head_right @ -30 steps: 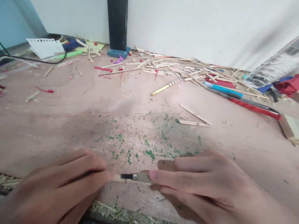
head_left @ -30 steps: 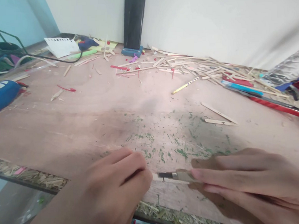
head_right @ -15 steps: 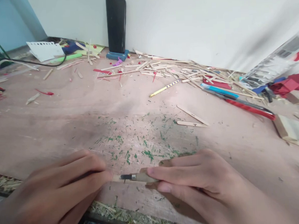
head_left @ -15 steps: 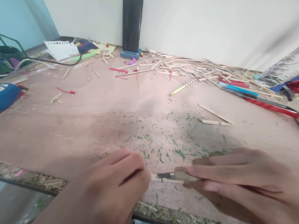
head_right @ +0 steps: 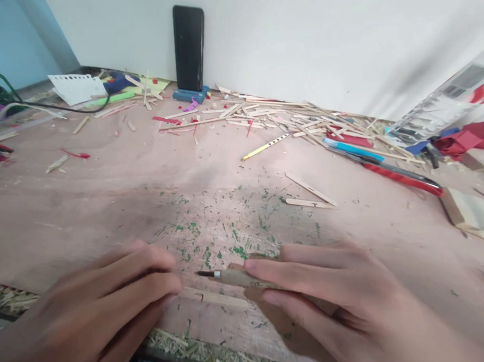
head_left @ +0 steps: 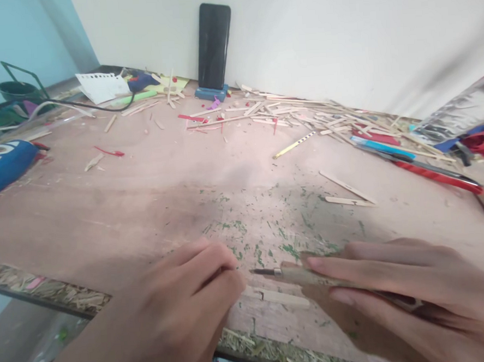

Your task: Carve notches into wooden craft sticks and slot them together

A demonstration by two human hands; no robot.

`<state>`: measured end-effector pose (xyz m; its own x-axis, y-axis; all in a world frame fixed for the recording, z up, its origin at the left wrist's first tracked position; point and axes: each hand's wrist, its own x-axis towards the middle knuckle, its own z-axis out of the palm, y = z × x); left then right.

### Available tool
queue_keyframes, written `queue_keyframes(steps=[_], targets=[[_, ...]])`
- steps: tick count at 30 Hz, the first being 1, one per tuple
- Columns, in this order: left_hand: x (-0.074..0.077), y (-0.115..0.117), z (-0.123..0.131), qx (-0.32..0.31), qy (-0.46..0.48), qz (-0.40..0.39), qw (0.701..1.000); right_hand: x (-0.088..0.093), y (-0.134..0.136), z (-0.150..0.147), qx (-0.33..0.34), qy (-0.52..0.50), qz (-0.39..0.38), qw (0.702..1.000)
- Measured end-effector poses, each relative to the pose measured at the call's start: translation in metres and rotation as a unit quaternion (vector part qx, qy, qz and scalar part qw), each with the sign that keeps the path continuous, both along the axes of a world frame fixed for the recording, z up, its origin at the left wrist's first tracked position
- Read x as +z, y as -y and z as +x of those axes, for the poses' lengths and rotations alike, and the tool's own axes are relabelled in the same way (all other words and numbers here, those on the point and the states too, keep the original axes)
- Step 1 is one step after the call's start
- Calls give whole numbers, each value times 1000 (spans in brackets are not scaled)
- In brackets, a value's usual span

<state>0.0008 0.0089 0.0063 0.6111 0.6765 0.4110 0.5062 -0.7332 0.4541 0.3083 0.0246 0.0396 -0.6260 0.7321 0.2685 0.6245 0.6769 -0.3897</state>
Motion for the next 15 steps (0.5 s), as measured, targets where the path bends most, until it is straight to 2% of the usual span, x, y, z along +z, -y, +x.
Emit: queue_keyframes(steps=[4,7,15], targets=[[-2,0,0,3,6,13,1000,2,-3,11,-112,-14,48,992],[-3,2,-1,3,13,-1,1000,4,-9,17,-188,-10,49,981],[-5,0,-4,-6,20,-20,1000,0,-9,5,-131,-3,43,990]])
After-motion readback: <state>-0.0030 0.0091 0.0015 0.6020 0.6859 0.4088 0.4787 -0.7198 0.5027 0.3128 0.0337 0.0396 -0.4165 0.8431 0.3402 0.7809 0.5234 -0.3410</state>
